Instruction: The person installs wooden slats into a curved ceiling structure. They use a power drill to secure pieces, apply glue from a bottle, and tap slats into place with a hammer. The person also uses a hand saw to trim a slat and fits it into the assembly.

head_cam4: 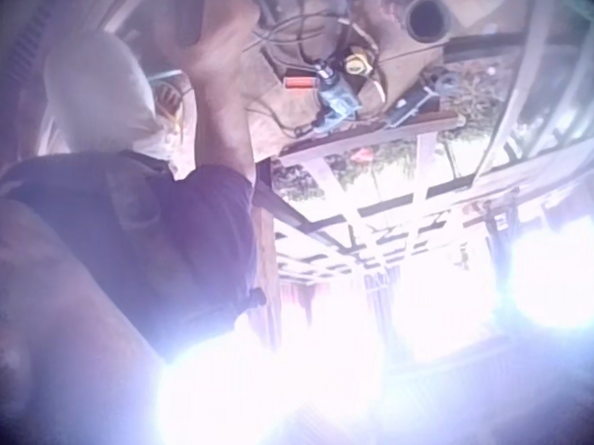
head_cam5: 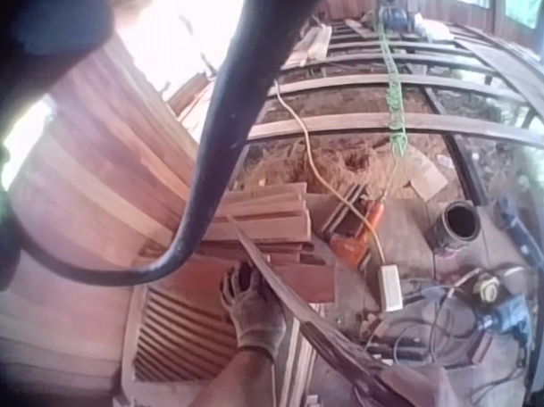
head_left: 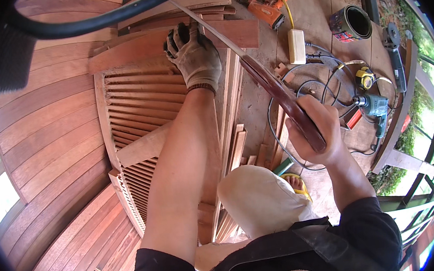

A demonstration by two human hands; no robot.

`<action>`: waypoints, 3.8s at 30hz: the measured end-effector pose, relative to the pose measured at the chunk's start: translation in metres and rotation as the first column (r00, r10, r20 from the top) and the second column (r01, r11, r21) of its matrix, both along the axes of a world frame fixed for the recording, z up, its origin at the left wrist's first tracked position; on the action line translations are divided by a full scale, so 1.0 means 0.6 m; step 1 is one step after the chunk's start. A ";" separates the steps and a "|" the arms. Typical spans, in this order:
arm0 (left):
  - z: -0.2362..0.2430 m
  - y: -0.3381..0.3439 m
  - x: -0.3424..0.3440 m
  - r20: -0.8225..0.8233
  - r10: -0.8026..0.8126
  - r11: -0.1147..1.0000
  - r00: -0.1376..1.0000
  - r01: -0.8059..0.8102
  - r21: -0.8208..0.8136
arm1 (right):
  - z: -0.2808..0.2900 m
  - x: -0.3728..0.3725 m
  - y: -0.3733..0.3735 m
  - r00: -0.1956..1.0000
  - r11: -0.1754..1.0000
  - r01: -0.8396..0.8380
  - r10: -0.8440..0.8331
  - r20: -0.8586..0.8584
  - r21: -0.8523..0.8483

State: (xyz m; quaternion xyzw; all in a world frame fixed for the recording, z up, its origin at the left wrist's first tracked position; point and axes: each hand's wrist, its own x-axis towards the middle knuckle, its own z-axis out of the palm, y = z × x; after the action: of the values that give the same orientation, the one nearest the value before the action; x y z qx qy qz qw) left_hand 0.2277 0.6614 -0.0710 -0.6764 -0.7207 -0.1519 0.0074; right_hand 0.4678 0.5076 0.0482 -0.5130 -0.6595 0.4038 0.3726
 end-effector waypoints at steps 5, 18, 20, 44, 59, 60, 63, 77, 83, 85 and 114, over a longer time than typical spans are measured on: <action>-0.005 0.006 0.001 0.003 -0.022 1.000 1.000 0.022 -0.006 | 0.009 0.012 0.003 1.000 1.000 -0.011 0.011 -0.020 0.029; 0.006 0.000 0.002 -0.031 -0.020 1.000 0.999 0.021 0.023 | 0.006 0.022 0.004 0.996 0.996 0.001 -0.009 -0.089 -0.087; 0.004 0.007 0.001 -0.017 -0.031 0.999 0.999 0.032 0.041 | 0.000 0.014 0.007 0.998 1.000 -0.006 0.005 -0.060 -0.023; -0.008 0.010 -0.002 0.031 -0.064 0.995 0.998 0.061 0.082 | -0.043 -0.029 -0.019 0.983 0.998 0.058 -0.061 -0.174 -0.021; 0.001 0.002 -0.003 0.016 -0.024 0.995 1.000 0.022 0.094 | -0.047 -0.037 -0.042 0.984 0.991 0.099 -0.085 -0.155 0.089; -0.004 0.001 -0.002 0.021 -0.035 0.994 0.999 0.033 0.107 | -0.049 -0.042 -0.037 0.982 0.992 0.099 -0.084 -0.170 0.080; -0.007 0.003 -0.010 0.027 -0.078 0.994 0.997 0.075 0.080 | -0.044 -0.071 0.014 0.979 0.993 0.070 -0.087 -0.183 -0.098; -0.003 0.013 -0.002 0.029 -0.061 0.994 0.998 0.058 0.098 | -0.048 -0.060 -0.028 0.960 0.987 0.154 -0.161 -0.227 -0.051; -0.014 0.003 -0.006 -0.006 -0.024 0.984 1.000 0.025 0.175 | -0.054 -0.059 -0.045 0.906 0.908 0.399 -0.368 -0.211 0.130; -0.022 0.008 -0.006 -0.010 -0.027 0.979 1.000 0.028 0.204 | -0.062 -0.047 -0.053 0.919 0.880 0.392 -0.387 -0.071 0.270; 0.217 -0.363 -0.185 0.895 0.055 0.910 0.443 -0.392 0.138 | -0.155 -0.122 -0.211 0.964 0.974 -0.197 0.172 0.202 0.113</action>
State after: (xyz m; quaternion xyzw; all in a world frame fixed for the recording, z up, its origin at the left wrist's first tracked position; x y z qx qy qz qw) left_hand 0.1164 0.4437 0.0589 -0.3881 -0.6701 -0.5896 -0.2296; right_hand 0.3946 0.3810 -0.0447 -0.4598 -0.7624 0.3411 0.3016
